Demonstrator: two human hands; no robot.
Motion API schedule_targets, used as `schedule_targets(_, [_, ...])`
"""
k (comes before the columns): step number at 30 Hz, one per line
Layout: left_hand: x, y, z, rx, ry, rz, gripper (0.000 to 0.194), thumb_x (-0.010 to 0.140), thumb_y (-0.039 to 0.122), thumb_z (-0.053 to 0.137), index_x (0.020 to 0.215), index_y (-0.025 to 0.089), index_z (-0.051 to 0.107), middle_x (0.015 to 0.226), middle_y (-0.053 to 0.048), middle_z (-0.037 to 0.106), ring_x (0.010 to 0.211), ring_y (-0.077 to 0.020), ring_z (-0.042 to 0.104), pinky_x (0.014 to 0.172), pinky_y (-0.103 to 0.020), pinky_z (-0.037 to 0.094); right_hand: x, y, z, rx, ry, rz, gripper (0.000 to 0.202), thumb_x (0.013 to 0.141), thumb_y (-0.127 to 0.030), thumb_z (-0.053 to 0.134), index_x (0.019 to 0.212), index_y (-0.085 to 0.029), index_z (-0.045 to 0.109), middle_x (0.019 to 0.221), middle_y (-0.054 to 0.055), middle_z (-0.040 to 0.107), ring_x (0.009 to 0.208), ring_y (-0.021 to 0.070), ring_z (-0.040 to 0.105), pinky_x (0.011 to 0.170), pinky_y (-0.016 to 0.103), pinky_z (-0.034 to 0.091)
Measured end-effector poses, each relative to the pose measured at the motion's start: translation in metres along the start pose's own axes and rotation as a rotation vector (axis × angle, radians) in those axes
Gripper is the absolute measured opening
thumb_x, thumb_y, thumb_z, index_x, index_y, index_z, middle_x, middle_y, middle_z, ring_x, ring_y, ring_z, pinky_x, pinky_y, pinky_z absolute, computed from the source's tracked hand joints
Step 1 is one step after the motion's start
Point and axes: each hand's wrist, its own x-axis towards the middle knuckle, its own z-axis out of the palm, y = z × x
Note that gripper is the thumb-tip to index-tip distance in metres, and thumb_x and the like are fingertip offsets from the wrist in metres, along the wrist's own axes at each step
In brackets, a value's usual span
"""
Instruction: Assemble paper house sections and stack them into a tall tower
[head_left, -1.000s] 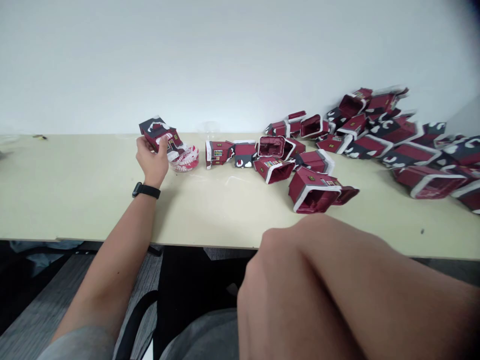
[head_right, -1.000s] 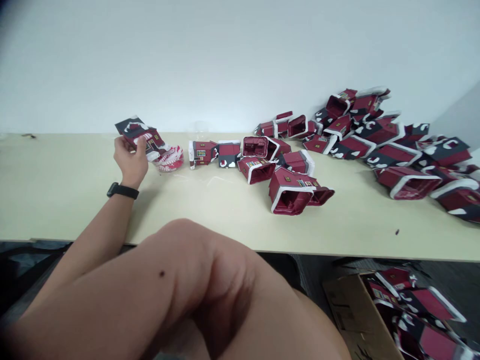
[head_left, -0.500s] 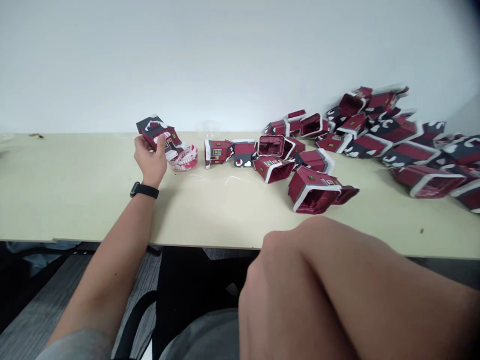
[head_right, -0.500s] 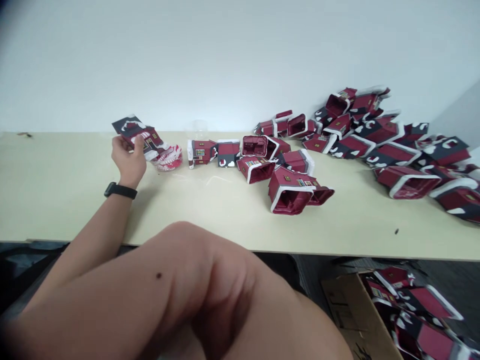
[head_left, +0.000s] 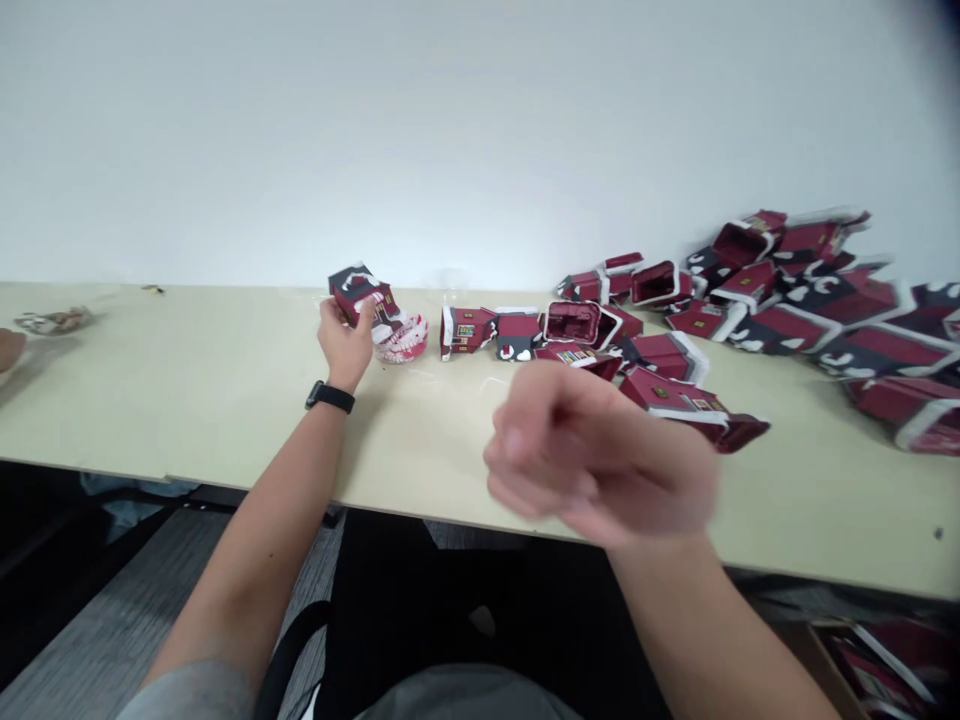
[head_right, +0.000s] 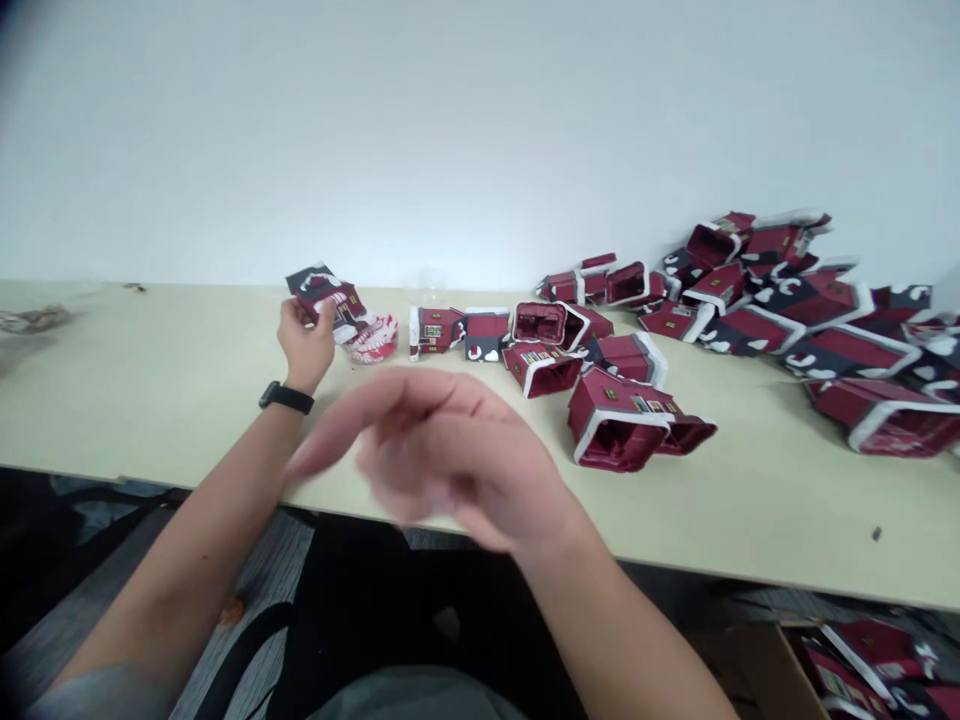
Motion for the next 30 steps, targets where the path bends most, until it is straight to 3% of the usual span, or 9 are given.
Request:
schedule_targets(2, [-0.001,0.000,-0.002,-0.013,0.010,-0.010,0.039,0.088,0.053,0.074,0.103,0.020,0.057,0.095,-0.005,0.070,0.085,-0.0198,0.065,0.081,-0.033,0.051,0.035,0.019,-0.010,0.062,-0.076,-0.094,0.019,0.075,-0.035,0.062,0.082,-0.024,0.075,0.048,-0.009,0.035,0.042,0.0080,0.029,0.046,0.025,0.026])
schedule_targets(4, [-0.001,-0.001,-0.004,-0.023,0.018,-0.025,0.039,0.089,0.053,0.075,0.103,0.021,0.057,0.096,-0.005,0.070,0.086,-0.0202,0.065,0.081,-0.033,0.051,0.064,0.043,-0.022,-0.121,0.099,-0.149,0.023,0.077,-0.030,0.059,0.087,-0.021,0.078,0.053,-0.007,0.040,0.048,0.0090,0.032,0.050,0.025,0.025])
schedule_targets(7, [-0.001,-0.002,-0.007,-0.028,0.027,-0.061,0.041,0.088,0.053,0.077,0.104,0.021,0.057,0.098,-0.006,0.072,0.087,-0.0210,0.066,0.081,-0.033,0.051,0.091,0.078,-0.041,-0.494,0.369,-0.202,0.024,0.077,-0.032,0.056,0.078,-0.019,0.076,0.054,-0.004,0.046,0.051,0.0112,0.034,0.052,0.027,0.024])
schedule_targets(11, [0.000,-0.007,-0.012,-0.031,0.055,-0.103,0.042,0.089,0.052,0.077,0.107,0.020,0.057,0.104,-0.009,0.074,0.091,-0.0218,0.069,0.083,-0.032,0.051,0.096,0.106,-0.050,-0.601,0.450,-0.270,0.031,0.078,-0.034,0.054,0.093,-0.019,0.076,0.056,-0.006,0.045,0.053,0.0134,0.040,0.056,0.029,0.029])
schedule_targets(24, [0.015,-0.034,-0.032,0.133,0.144,-0.352,0.044,0.091,0.056,0.073,0.112,0.021,0.055,0.115,-0.013,0.075,0.103,-0.0269,0.072,0.092,-0.037,0.054,0.099,0.118,-0.047,-0.575,0.469,-0.256,0.030,0.076,-0.037,0.053,0.088,-0.020,0.074,0.055,-0.005,0.047,0.053,0.0160,0.044,0.058,0.030,0.033])
schedule_targets(30, [0.016,-0.043,-0.036,0.175,0.122,-0.426,0.046,0.087,0.052,0.078,0.112,0.021,0.054,0.116,-0.015,0.075,0.106,-0.0301,0.072,0.095,-0.041,0.054,0.101,0.121,-0.048,-0.551,0.460,-0.261,0.026,0.076,-0.036,0.054,0.086,-0.021,0.073,0.055,-0.006,0.046,0.054,0.0162,0.044,0.058,0.030,0.032])
